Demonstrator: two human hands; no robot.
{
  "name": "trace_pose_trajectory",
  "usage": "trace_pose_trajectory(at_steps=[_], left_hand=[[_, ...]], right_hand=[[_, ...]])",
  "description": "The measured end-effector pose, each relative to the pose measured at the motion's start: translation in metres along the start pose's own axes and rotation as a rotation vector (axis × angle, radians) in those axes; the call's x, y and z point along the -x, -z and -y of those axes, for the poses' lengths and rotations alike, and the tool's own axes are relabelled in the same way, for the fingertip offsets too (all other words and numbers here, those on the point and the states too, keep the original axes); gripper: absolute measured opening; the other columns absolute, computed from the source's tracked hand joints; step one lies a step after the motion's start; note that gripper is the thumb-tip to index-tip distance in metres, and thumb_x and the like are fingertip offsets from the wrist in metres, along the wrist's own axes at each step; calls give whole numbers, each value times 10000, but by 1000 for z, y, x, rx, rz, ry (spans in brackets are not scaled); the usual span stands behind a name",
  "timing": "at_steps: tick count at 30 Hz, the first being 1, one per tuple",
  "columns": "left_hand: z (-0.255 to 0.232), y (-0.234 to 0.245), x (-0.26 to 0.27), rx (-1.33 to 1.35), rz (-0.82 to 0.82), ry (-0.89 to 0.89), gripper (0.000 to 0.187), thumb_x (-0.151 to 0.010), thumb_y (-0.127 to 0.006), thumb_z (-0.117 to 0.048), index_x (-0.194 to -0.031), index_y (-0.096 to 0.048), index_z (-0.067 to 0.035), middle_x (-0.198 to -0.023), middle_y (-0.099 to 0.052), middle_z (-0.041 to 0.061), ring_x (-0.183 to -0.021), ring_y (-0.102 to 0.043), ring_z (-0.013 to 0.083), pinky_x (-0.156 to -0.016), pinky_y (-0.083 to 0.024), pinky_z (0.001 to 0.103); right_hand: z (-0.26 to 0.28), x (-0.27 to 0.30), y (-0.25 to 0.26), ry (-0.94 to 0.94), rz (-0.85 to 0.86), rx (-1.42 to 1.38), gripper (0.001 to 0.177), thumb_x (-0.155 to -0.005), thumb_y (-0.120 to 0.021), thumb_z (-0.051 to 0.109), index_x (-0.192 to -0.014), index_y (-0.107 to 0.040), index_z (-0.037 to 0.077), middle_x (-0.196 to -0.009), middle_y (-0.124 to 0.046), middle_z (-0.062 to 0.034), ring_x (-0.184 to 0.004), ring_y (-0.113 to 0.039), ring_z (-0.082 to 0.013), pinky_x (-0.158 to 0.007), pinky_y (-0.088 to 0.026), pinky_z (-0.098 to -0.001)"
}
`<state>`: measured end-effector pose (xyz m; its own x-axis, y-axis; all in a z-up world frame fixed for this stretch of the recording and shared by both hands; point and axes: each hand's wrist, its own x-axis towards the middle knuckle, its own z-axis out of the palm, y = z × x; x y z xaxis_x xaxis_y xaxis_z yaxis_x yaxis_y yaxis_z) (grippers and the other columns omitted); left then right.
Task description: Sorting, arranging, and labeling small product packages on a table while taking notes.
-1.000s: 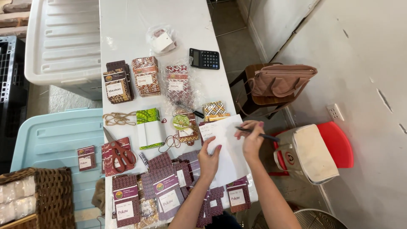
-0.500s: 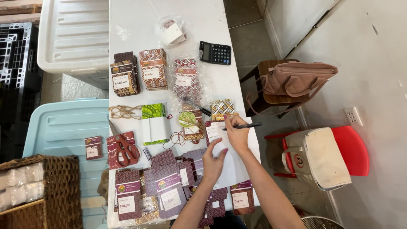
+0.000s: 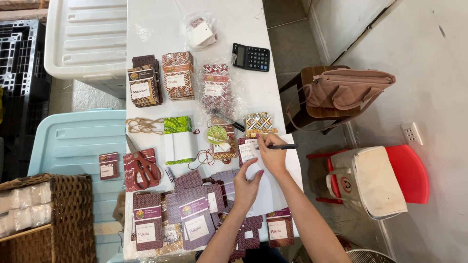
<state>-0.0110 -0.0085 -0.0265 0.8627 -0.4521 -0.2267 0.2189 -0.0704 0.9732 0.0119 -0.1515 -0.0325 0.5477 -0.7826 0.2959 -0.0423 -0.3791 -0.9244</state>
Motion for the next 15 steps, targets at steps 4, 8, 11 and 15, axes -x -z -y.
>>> trace_pose_trajectory(at_steps=[4,8,11,15], left_hand=[[-4,2,1,-22,13,-14,446,-842,-802,-40,-1270,-727,-140,-1268,-724,170,-1315,-582,256,-1098,-445,425],[11,3,-1,-29,15,-21,443,-849,-804,-44,-1276,-722,-129,-1257,-731,151,-1312,-581,241,-1108,-433,426],[-7,4,1,-33,24,-35,444,-845,-799,-37,-1273,-720,-124,-1261,-727,158,-1312,-588,273,-1106,-434,429],[-9,4,0,-22,23,-29,444,-847,-797,-32,-1273,-721,-130,-1257,-733,138,-1308,-591,251,-1108,-436,422]], right_hand=[[-1,2,0,67,-11,66,479,-904,-731,8,-564,-406,97,-510,-516,-67,-465,-461,-171,-510,-415,-291],[-2,1,-2,90,-26,74,477,-899,-711,-4,-577,-378,105,-507,-495,-79,-464,-467,-193,-516,-417,-298],[-5,3,-1,93,-25,71,475,-890,-710,-8,-578,-371,109,-507,-500,-72,-464,-466,-191,-515,-419,-304],[-5,3,-2,102,-29,68,472,-887,-709,-15,-579,-372,106,-509,-503,-78,-462,-471,-203,-514,-423,-309]])
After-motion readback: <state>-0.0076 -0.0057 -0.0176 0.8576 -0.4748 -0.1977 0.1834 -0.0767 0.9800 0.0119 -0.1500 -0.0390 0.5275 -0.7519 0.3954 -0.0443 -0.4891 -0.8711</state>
